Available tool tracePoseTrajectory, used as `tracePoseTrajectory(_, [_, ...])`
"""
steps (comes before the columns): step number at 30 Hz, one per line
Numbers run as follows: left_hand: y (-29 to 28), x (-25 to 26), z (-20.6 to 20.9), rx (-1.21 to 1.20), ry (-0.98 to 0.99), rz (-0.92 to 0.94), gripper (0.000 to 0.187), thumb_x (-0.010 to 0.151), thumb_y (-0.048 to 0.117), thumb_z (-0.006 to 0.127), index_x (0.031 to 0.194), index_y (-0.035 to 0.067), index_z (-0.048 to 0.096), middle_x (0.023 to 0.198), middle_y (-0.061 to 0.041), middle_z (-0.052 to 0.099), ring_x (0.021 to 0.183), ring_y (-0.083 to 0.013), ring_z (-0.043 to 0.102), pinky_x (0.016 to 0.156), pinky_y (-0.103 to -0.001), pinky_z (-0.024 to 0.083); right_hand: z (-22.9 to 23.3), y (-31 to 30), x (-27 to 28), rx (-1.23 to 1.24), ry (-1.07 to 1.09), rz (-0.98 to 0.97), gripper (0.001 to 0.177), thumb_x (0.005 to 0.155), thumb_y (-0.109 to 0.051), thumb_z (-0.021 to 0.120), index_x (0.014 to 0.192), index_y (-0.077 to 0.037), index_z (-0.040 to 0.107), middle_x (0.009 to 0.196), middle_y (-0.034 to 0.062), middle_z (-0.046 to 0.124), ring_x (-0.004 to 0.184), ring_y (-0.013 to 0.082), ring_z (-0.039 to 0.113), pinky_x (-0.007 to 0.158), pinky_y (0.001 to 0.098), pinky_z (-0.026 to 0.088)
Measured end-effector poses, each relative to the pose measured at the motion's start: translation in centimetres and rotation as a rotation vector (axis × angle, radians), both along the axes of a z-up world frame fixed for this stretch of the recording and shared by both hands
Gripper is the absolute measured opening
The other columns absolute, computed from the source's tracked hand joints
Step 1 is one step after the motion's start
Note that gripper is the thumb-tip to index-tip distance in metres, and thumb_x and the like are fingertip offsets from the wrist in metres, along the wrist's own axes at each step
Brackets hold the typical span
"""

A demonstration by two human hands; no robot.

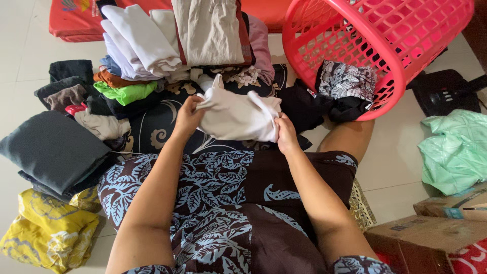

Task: The person folds multiple garments one by one, including a red shirt, white shorts, beige shorts, white underwear, and black shorts. Each item is smoothed, folded into a compact rectangle, and placed on a growing stack.

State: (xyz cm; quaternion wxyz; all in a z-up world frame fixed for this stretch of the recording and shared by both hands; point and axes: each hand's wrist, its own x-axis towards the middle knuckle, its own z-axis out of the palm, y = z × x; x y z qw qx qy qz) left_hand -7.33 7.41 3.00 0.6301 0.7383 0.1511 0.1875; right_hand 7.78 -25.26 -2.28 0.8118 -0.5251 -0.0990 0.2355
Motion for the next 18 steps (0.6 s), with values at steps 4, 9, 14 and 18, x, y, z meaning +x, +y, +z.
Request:
tracePoseTrajectory(4, [1.1,-1.3,0.8,0.199,0.047,0.019,0.022,0.097,0.007,0.068,0.118,0.004,0.062,0.102,-0.013,0.073,0.093,-0.0172,0.067,0.080,-0.030,0.053,0.7,0.1,-1.2,-0.691,0.048,0.132,0.052,0.092,-0.036,0.072,0.127,0.001,0.065,0.116,0.0096,0.072,0.105,0.0175,0.066,0.093,0.0302,0.049])
tracePoseTrajectory(9, [0.4,-1.9,2.4,-0.285,0.281,-0.047,0.036,0.091,0.011,0.070,0.121,0.012,0.051,0.109,-0.009,0.072,0.089,-0.0197,0.072,0.072,-0.032,0.061,2.7,0.7,-2.7,-0.519,0.034,0.127,0.051,0.089,-0.028,0.074,0.133,-0.006,0.060,0.123,0.0068,0.070,0.111,0.0146,0.065,0.098,0.0290,0.047])
tracePoseTrajectory(14, [0.3,-0.4,2.0,-0.119,-0.039,-0.103,0.049,0.097,0.005,0.067,0.144,0.013,0.054,0.127,-0.012,0.068,0.107,-0.0217,0.066,0.088,-0.035,0.054,3.3,0.7,-1.6,-0.170,-0.063,-0.068,0.037,0.099,-0.020,0.063,0.132,-0.002,0.064,0.116,0.0067,0.071,0.103,0.0156,0.067,0.093,0.0297,0.052])
tracePoseTrajectory(18, [1.1,0.5,0.0,0.230,-0.186,-0.007,0.055,0.109,0.003,0.064,0.161,0.013,0.049,0.149,-0.018,0.061,0.134,-0.0360,0.054,0.110,-0.047,0.044,2.0,-1.1,-1.1,-0.029,-0.067,-0.185,0.032,0.104,-0.018,0.062,0.129,0.001,0.065,0.108,0.0044,0.068,0.100,0.0138,0.064,0.093,0.0296,0.052])
